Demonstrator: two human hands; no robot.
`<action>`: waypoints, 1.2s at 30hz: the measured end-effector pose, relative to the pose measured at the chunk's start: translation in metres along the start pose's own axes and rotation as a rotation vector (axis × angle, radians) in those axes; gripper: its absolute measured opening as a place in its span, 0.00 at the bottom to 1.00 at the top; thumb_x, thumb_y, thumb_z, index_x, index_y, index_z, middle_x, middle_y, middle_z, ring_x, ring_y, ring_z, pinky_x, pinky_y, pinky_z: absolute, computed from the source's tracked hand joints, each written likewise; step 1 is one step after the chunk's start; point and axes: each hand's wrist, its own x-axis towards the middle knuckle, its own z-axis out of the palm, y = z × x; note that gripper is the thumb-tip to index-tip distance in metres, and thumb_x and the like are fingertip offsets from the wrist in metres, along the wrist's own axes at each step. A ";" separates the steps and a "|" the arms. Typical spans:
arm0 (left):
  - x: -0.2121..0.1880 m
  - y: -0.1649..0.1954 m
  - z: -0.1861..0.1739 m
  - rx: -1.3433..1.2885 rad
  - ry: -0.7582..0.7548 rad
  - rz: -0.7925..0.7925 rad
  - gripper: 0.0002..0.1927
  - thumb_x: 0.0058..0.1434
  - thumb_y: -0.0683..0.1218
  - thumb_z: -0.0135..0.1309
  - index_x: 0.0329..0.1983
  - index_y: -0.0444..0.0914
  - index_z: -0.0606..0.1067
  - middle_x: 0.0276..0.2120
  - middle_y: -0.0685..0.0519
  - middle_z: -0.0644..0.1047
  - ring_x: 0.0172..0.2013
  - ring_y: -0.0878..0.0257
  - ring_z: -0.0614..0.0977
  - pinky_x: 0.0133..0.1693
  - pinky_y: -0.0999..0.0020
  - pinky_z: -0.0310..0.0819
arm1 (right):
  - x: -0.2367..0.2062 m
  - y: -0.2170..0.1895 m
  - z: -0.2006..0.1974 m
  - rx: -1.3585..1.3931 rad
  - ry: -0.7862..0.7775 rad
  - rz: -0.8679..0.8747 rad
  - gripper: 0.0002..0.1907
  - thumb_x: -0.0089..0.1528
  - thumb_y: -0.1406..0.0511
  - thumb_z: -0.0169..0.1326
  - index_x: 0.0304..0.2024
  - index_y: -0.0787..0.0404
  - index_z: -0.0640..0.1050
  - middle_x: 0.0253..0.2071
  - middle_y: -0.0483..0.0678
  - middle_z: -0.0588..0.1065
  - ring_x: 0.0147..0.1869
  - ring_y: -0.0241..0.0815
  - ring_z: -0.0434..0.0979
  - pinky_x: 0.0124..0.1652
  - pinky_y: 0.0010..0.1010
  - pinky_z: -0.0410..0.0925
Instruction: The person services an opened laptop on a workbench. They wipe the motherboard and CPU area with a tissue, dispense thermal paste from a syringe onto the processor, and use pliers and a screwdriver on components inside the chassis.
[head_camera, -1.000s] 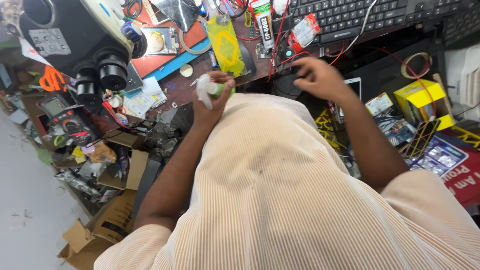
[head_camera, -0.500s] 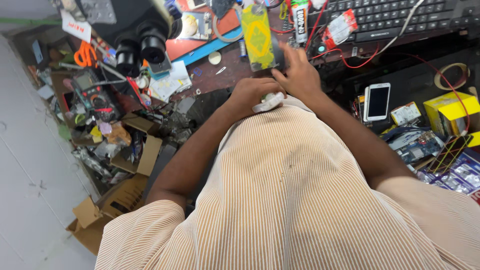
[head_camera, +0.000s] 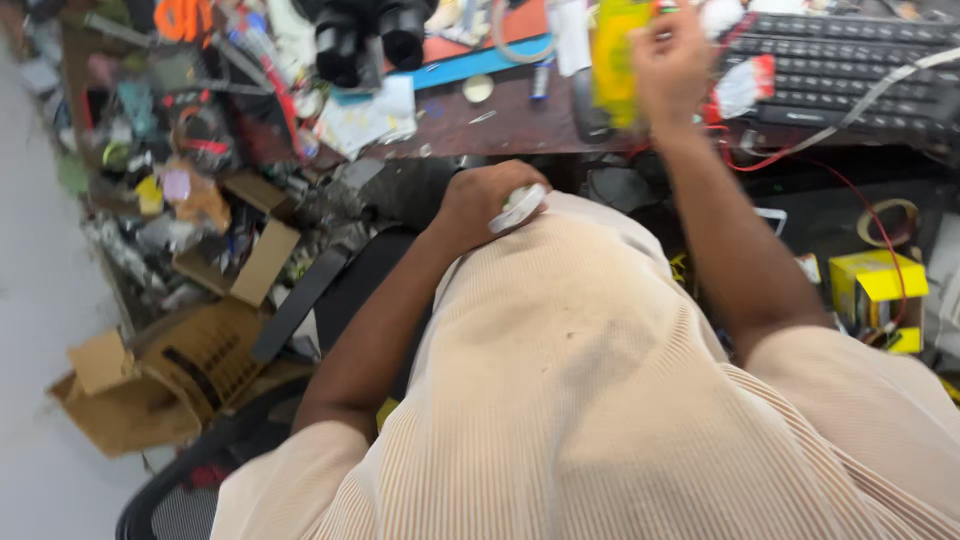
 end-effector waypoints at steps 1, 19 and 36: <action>-0.002 -0.004 -0.001 -0.024 0.005 -0.034 0.13 0.63 0.55 0.60 0.46 0.44 0.80 0.44 0.54 0.81 0.43 0.55 0.84 0.44 0.61 0.78 | 0.002 0.004 -0.006 0.128 -0.037 0.028 0.09 0.67 0.71 0.64 0.42 0.65 0.74 0.39 0.48 0.76 0.36 0.41 0.81 0.36 0.33 0.71; 0.003 -0.052 -0.004 -0.217 0.013 0.029 0.24 0.63 0.52 0.64 0.57 0.39 0.70 0.51 0.45 0.78 0.52 0.48 0.81 0.52 0.57 0.76 | -0.073 -0.030 0.043 0.302 -0.844 -0.126 0.35 0.56 0.75 0.58 0.68 0.60 0.71 0.61 0.54 0.70 0.64 0.47 0.76 0.61 0.34 0.72; -0.008 -0.070 -0.043 -0.339 0.004 0.165 0.39 0.55 0.32 0.56 0.70 0.48 0.64 0.58 0.42 0.63 0.56 0.45 0.76 0.53 0.58 0.75 | -0.112 -0.038 0.082 0.573 -0.694 0.166 0.33 0.58 0.71 0.67 0.64 0.66 0.70 0.59 0.51 0.74 0.62 0.40 0.74 0.60 0.32 0.69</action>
